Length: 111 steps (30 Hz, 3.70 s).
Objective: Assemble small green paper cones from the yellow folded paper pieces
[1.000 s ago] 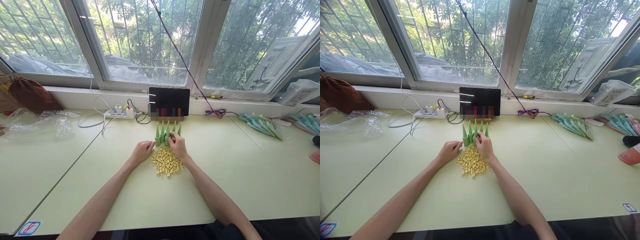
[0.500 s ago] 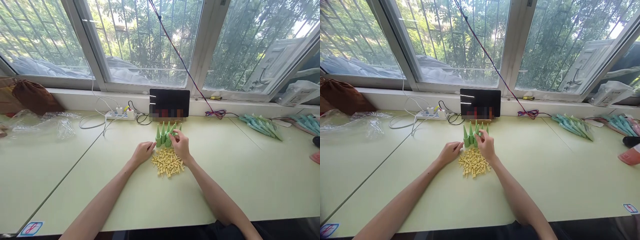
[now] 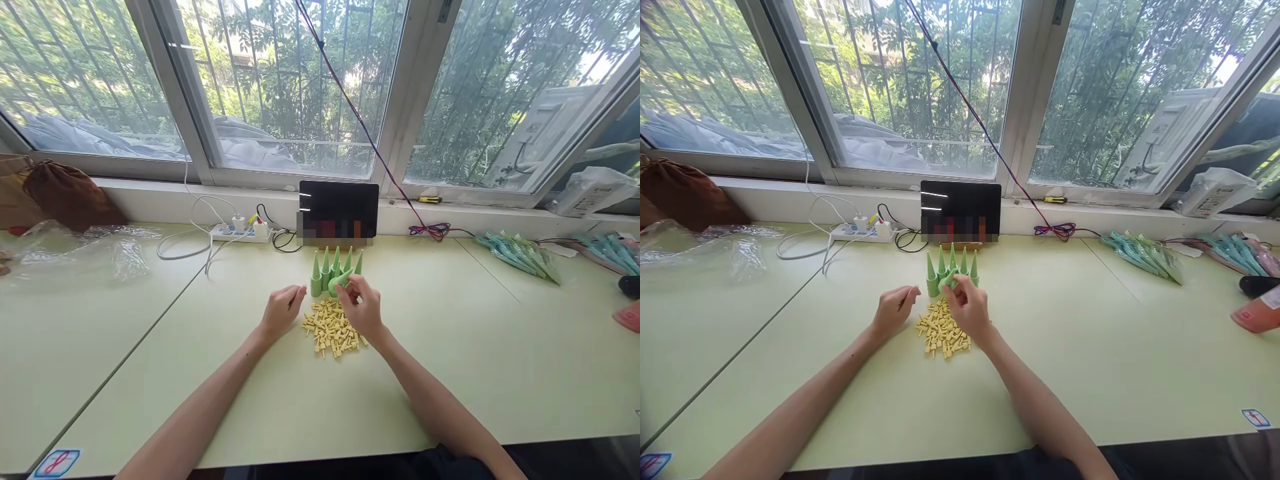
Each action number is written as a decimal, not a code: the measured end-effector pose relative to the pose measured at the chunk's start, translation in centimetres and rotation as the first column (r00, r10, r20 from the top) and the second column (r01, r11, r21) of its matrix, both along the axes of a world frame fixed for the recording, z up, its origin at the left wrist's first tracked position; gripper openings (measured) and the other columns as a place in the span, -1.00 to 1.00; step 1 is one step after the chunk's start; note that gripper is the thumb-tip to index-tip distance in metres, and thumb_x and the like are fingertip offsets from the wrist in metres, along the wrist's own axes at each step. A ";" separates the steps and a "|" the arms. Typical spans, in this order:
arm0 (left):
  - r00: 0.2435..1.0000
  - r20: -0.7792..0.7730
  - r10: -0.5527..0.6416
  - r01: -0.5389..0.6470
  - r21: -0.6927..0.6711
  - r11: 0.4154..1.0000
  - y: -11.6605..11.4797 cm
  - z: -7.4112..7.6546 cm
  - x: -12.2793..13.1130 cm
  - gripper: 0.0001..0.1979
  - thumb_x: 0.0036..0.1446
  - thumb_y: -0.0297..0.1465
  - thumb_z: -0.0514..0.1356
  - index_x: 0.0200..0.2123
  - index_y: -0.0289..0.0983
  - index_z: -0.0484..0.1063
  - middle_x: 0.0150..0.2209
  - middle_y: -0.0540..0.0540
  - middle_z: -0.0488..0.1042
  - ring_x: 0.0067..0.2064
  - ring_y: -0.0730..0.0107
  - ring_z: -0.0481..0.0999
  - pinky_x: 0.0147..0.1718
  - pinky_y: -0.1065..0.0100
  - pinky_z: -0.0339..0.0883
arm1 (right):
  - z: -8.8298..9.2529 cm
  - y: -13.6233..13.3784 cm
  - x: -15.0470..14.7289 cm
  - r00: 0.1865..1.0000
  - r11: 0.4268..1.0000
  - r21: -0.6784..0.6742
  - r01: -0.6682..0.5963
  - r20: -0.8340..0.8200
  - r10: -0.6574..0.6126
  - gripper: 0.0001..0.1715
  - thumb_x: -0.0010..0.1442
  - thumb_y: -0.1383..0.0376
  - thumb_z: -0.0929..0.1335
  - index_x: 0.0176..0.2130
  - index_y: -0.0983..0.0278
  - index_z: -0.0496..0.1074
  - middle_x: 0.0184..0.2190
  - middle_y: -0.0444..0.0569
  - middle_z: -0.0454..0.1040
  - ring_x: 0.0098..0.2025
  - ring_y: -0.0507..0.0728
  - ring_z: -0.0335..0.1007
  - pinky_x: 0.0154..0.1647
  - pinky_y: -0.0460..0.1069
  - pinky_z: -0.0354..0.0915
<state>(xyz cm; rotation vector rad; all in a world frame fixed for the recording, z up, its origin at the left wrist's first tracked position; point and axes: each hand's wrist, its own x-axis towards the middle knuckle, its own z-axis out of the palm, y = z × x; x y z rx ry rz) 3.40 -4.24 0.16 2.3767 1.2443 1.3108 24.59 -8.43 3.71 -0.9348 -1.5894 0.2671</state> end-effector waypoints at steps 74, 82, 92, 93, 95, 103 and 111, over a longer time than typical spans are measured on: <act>0.874 0.486 0.023 0.198 -0.398 0.896 -1.4 1.4 1.2 -0.64 0.23 -0.26 0.22 -0.56 -0.22 0.22 -0.66 0.11 0.26 -0.67 0.54 0.33 -0.68 0.49 0.19 | -1.9 0.1 -0.4 0.813 0.915 -0.343 -0.211 0.458 0.359 -0.91 0.32 0.42 0.37 -0.28 0.28 0.43 -0.33 -0.06 0.45 -0.32 0.10 0.38 -0.30 -0.02 0.30; 0.823 0.567 0.033 0.284 -0.462 0.840 -2.4 1.8 1.9 -0.64 0.24 -0.15 0.22 -0.50 -0.24 0.33 -0.58 0.01 0.43 -0.64 0.51 0.38 -0.68 0.47 0.21 | -1.1 0.3 -0.3 0.953 0.891 -0.354 -0.284 -0.208 0.221 -0.77 0.35 0.12 0.33 -0.24 0.24 0.37 -0.39 -0.10 0.42 -0.38 0.10 0.37 -0.37 -0.02 0.35; 0.760 0.650 0.029 0.389 -0.490 0.780 -2.2 1.3 1.9 -0.61 0.30 -0.11 0.16 -0.46 -0.27 0.38 -0.59 -0.01 0.46 -0.65 0.53 0.28 -0.67 0.45 0.14 | -1.4 0.3 -0.5 0.945 0.887 -0.358 -0.292 -0.250 0.210 -0.76 0.34 0.10 0.34 -0.23 0.23 0.36 -0.38 -0.08 0.44 -0.35 0.12 0.41 -0.35 -0.01 0.37; 0.755 0.655 0.022 0.401 -0.488 0.775 -2.2 1.2 1.9 -0.61 0.30 -0.10 0.17 -0.45 -0.27 0.38 -0.59 -0.01 0.46 -0.65 0.53 0.29 -0.67 0.45 0.14 | -1.5 0.3 -0.5 0.946 0.888 -0.357 -0.291 -0.247 0.210 -0.76 0.34 0.11 0.34 -0.23 0.23 0.36 -0.38 -0.08 0.45 -0.35 0.12 0.42 -0.35 -0.01 0.37; 0.748 0.664 0.003 0.427 -0.484 0.763 -2.3 1.2 1.9 -0.61 0.29 -0.08 0.17 -0.42 -0.27 0.39 -0.57 0.00 0.46 -0.64 0.52 0.29 -0.67 0.45 0.12 | -1.5 0.3 -0.5 0.947 0.889 -0.355 -0.291 -0.240 0.214 -0.77 0.35 0.11 0.34 -0.22 0.22 0.37 -0.37 -0.08 0.46 -0.35 0.12 0.43 -0.35 0.00 0.38; 0.776 0.631 -0.024 0.422 -0.491 0.762 -2.7 1.4 2.5 -0.58 0.28 -0.02 0.16 -0.42 -0.24 0.30 -0.53 0.04 0.40 -0.64 0.54 0.30 -0.69 0.46 0.12 | -1.5 0.0 -0.6 0.947 0.895 -0.328 -0.304 -0.209 0.245 -0.78 0.38 0.10 0.31 -0.17 0.21 0.38 -0.32 -0.05 0.51 -0.29 0.15 0.50 -0.31 0.01 0.43; 0.818 0.573 -0.051 0.367 -0.452 0.813 -2.8 0.9 2.8 -0.52 0.26 -0.02 0.18 -0.51 -0.20 0.13 -0.55 0.16 0.07 -0.66 0.58 0.21 -0.70 0.47 0.16 | -1.5 -0.1 -0.7 0.943 0.895 -0.306 -0.325 -0.181 0.281 -0.78 0.38 0.10 0.34 -0.18 0.20 0.42 -0.28 -0.04 0.52 -0.23 0.18 0.53 -0.23 0.04 0.45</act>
